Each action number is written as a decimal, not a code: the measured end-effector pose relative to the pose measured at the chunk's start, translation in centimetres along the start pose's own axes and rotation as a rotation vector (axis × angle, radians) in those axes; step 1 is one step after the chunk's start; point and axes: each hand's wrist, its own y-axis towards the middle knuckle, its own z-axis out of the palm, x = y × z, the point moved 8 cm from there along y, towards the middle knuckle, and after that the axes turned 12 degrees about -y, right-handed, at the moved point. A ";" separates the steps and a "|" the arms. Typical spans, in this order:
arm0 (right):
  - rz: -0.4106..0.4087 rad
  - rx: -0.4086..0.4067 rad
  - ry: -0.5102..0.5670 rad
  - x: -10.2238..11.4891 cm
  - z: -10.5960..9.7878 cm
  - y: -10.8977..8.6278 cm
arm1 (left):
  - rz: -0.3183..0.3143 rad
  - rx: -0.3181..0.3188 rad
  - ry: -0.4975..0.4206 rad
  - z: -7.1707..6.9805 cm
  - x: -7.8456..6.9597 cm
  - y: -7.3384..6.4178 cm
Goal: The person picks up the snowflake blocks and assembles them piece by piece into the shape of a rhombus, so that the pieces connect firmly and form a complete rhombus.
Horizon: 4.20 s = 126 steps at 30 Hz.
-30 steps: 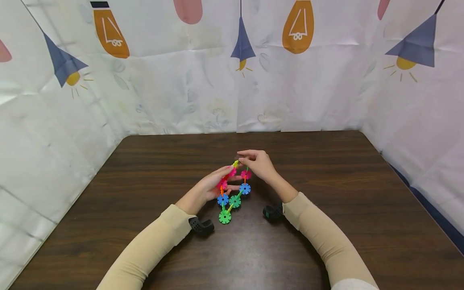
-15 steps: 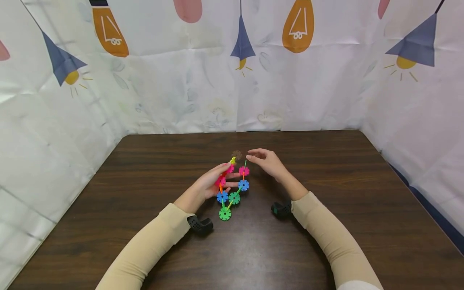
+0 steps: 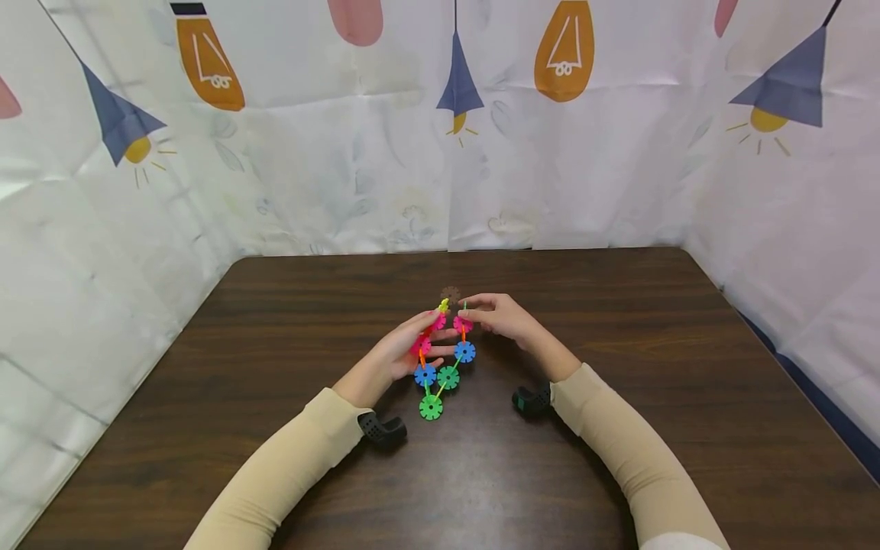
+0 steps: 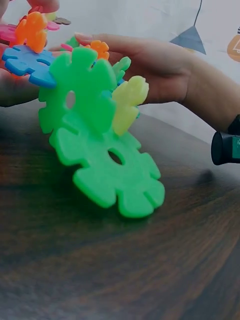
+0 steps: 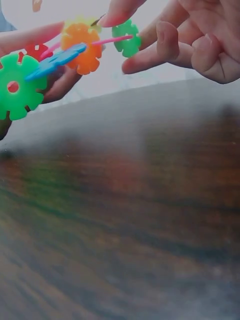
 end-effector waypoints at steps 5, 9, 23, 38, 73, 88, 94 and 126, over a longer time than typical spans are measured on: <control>0.006 0.023 0.016 0.5 0.2 0.2 | 0.012 -0.041 -0.015 -0.2 -0.1 0.0; 0.009 0.046 0.006 0.7 0.5 0.5 | 0.018 -0.062 -0.006 -0.4 -0.1 0.1; 0.012 0.079 0.003 1.2 1.2 1.1 | 0.060 -0.086 0.013 -0.6 -0.5 0.2; 0.023 0.068 0.016 1.4 1.4 1.1 | 0.068 -0.133 0.038 -1.2 -1.4 -0.3; -0.033 -0.005 0.059 2.5 1.8 0.8 | 0.420 -0.061 0.848 1.2 -5.8 -0.6; -0.062 -0.054 -0.032 3.1 1.5 0.9 | 0.399 -0.108 0.934 1.8 -5.7 -0.4; -0.094 -0.075 -0.026 4.0 1.3 1.1 | 0.417 -0.122 0.835 1.4 -6.2 -0.5; -0.051 0.080 -0.007 2.4 1.6 1.2 | 0.347 0.005 0.650 0.0 -6.9 -0.5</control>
